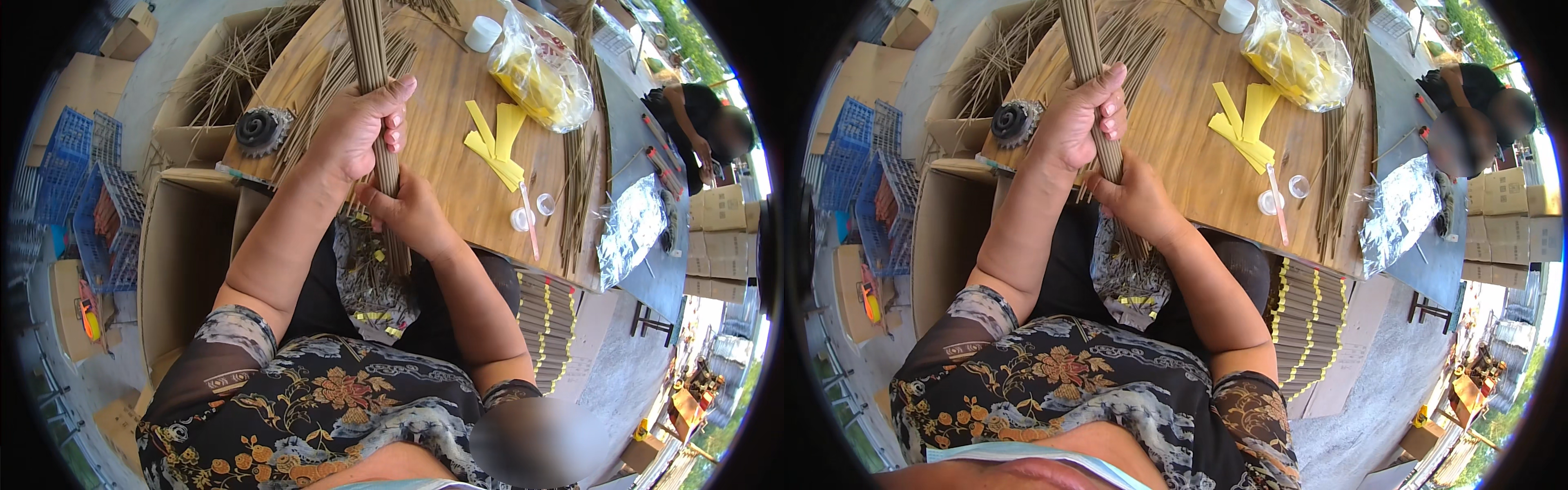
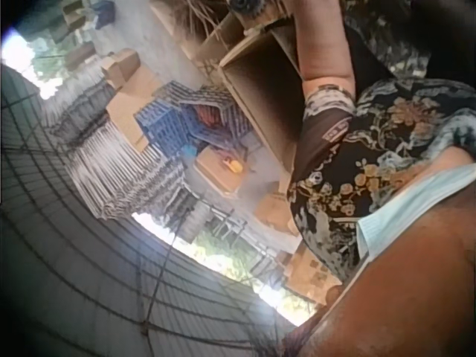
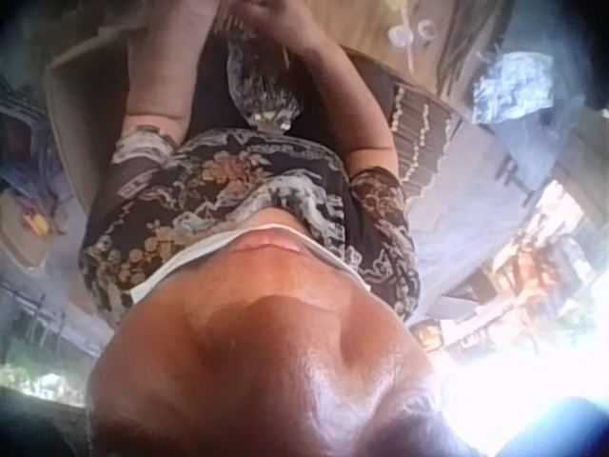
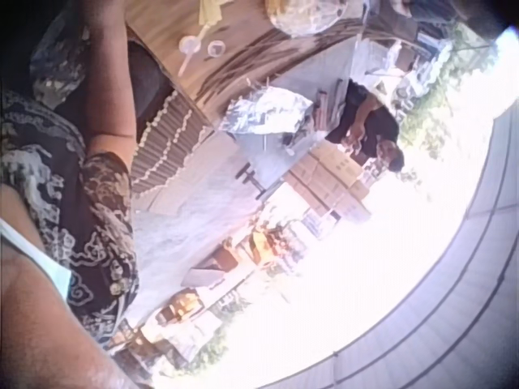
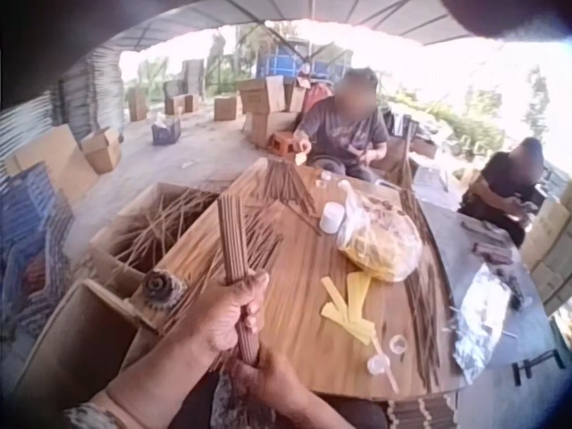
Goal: The person gathers thin wooden sticks into bundles, wraps the ends with yellow tape, and applies glue with a small stick to secure the tape. The person repeats this process for multiple bundles and places the finished bundles on the table.
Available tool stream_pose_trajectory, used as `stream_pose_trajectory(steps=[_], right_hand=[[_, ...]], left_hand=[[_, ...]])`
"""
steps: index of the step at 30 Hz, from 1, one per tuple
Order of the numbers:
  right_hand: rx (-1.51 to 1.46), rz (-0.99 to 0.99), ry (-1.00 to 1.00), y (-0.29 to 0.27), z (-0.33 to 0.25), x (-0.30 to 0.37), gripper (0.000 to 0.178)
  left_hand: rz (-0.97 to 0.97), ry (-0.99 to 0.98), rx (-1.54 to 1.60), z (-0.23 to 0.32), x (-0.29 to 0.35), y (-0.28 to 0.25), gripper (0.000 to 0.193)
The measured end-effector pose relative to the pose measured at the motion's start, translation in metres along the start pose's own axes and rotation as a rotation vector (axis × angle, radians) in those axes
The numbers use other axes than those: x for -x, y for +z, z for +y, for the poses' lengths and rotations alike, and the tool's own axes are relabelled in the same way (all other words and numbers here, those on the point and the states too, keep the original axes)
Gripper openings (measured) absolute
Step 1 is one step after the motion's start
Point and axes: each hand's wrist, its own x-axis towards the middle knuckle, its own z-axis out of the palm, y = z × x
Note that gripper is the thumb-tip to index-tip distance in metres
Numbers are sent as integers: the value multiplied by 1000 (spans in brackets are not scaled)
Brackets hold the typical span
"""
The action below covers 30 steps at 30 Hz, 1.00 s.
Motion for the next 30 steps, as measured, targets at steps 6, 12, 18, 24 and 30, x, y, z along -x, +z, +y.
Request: stream_pose_trajectory(steps=[6, 12, 18, 24, 30], right_hand=[[-475, -200, 322, 0, -17, 6, 17], [-412, -173, 294, -2, -16, 8, 16], [-499, -172, 348, -5, -14, 3, 12], [65, 72, 83, 3, 2, -1, 17], [-372, -123, 351, 0, -13, 5, 16]], left_hand=[[-264, -113, 321, 1, -11, -23, 25], [-162, -78, 286, 2, -5, -10, 25], [-150, -165, 359, -7, -7, -15, 25], [33, -7, 83, -4, -5, -8, 22], [-145, -104, 285, -5, -12, -24, 21]])
